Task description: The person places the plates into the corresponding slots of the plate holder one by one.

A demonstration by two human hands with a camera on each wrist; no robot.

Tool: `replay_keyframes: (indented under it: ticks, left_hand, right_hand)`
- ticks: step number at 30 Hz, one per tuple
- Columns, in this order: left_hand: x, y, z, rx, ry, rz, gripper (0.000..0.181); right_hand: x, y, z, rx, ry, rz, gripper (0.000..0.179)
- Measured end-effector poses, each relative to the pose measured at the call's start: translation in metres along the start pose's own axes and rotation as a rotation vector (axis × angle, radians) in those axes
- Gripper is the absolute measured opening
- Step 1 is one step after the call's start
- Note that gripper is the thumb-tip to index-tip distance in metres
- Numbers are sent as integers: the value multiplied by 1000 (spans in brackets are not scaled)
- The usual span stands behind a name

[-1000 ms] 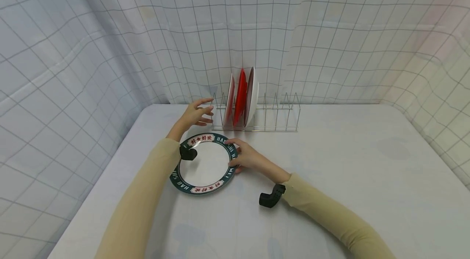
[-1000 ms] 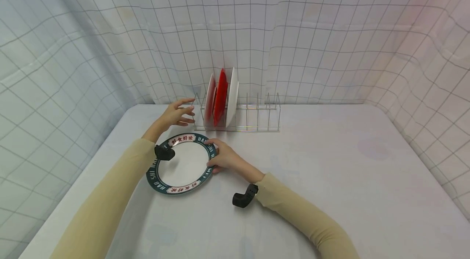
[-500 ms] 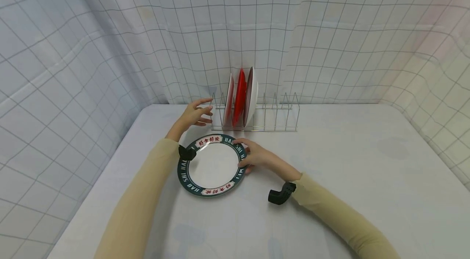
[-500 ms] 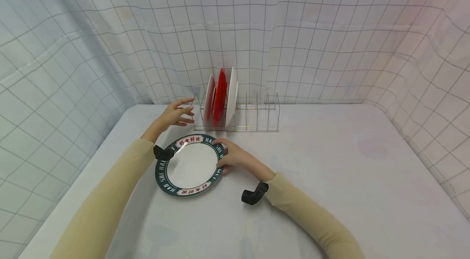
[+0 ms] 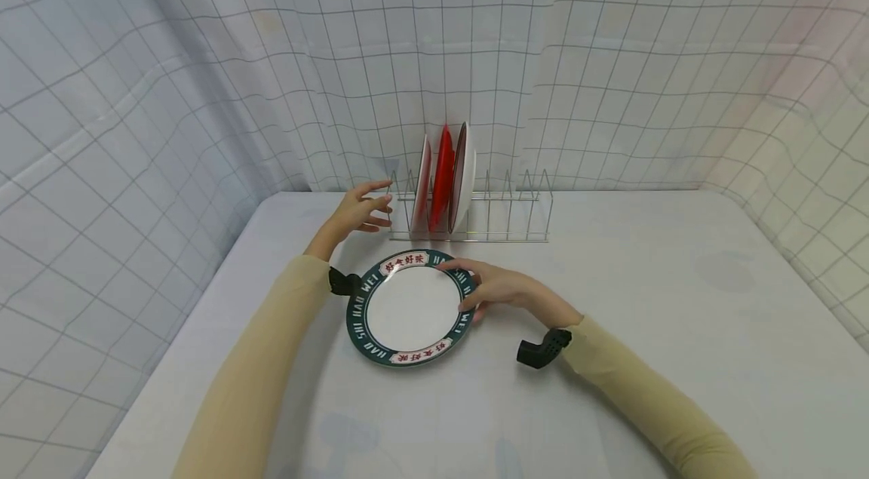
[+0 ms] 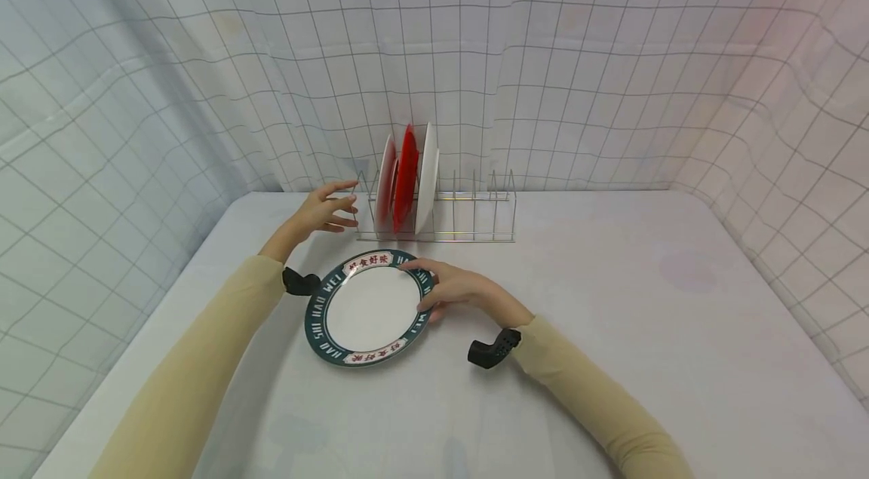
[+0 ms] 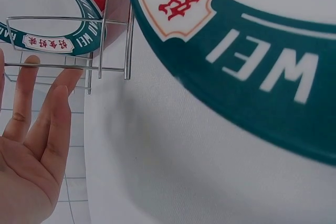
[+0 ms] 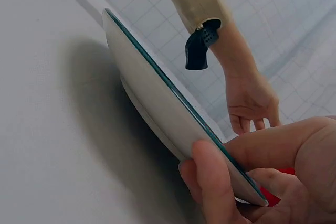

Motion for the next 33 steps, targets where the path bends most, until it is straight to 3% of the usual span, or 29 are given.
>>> replay_keyframes:
  ticks: [6,10,16,28,33]
  left_hand:
    - [0,0,0,6,-3,3,53]
    - [1,0,0,4,-3,3,53]
    - [1,0,0,-2,-2,-2,52]
    - [0,0,1,13,2,-6,53]
    - [0,0,0,19,-4,2,53]
  right_hand:
    - [-4,-1,10,63,-18,-29,71]
    - [-4,-4,17,62,-108,36,68]
    - [-1,-13,28,-27,-239,96,67]
    - [-6,-29,54,-141,-284,-95,60]
    - [-8,-41,71,-193,-288,-84,60]
Point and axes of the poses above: each hand's wrist, its own z-axis away from the middle knuckle, its own y-axis out of the palm, x = y × z, the point moved 7 cm from there along -z, towards the middle knuckle, and after that the axes turned 4 degrees about z, right-handed, at the moved point
